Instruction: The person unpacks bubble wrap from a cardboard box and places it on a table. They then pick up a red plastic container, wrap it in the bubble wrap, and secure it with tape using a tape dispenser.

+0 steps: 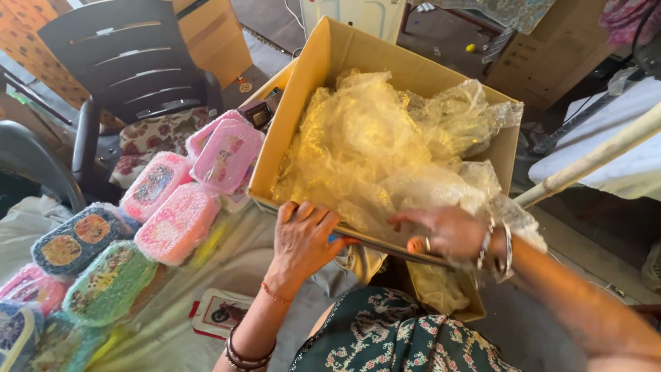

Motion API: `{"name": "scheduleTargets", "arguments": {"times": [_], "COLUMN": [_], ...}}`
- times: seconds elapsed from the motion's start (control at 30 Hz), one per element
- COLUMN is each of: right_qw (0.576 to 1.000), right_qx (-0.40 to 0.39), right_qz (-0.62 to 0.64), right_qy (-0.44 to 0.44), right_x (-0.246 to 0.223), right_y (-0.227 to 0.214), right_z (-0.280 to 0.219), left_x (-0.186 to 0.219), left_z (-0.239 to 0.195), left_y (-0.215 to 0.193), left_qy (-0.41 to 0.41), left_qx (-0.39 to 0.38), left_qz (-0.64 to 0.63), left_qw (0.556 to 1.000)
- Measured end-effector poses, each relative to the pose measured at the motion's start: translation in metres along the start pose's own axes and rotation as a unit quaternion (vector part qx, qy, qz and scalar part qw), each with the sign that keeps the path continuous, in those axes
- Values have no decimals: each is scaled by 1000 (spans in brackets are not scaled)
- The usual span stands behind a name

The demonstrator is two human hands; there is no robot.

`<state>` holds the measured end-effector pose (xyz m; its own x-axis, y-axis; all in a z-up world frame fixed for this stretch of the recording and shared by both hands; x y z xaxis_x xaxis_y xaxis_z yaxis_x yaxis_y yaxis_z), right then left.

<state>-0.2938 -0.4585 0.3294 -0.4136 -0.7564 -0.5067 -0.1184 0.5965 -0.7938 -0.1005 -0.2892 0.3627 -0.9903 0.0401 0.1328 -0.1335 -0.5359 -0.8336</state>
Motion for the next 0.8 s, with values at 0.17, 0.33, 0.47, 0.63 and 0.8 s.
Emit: {"name": "scheduleTargets", "arguments": {"times": [0.17,0.33,0.47,0.63,0.8], "right_qw": [993,973,955,857,871], "right_qx": [12,119,210,277,218], "right_qz": [66,194,-208,-301,-327], "right_qy": [-93,-51,-9,-313,-294], "right_x": [81,105,-10,-51,-19], "right_y": [-36,-60,-75,-28,-3], "right_z": [115,171,117,92,119], "left_x": [-1,-1,-7,-17,-14], "left_z": [5,0,-1,3,0], "left_y": [-3,-4,-3,-10,-4], "left_qy": [-4,-13,-20,-9,13], "left_qx": [0,1,-12,-14,-36], "left_qz": [1,2,-5,-22,-27], "left_qw": [1000,1000,1000,1000,999]}}
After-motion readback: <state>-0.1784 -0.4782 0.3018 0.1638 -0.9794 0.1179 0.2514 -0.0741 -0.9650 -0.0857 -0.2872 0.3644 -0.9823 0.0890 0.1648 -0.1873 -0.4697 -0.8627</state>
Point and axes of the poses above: each hand's wrist, its own z-axis towards the middle knuckle, its own y-axis out of the palm, x = y × z, the point moved 5 cm from there along z, towards the middle knuckle, and after that the axes turned 1 degree about -y, right-handed, at the moved point
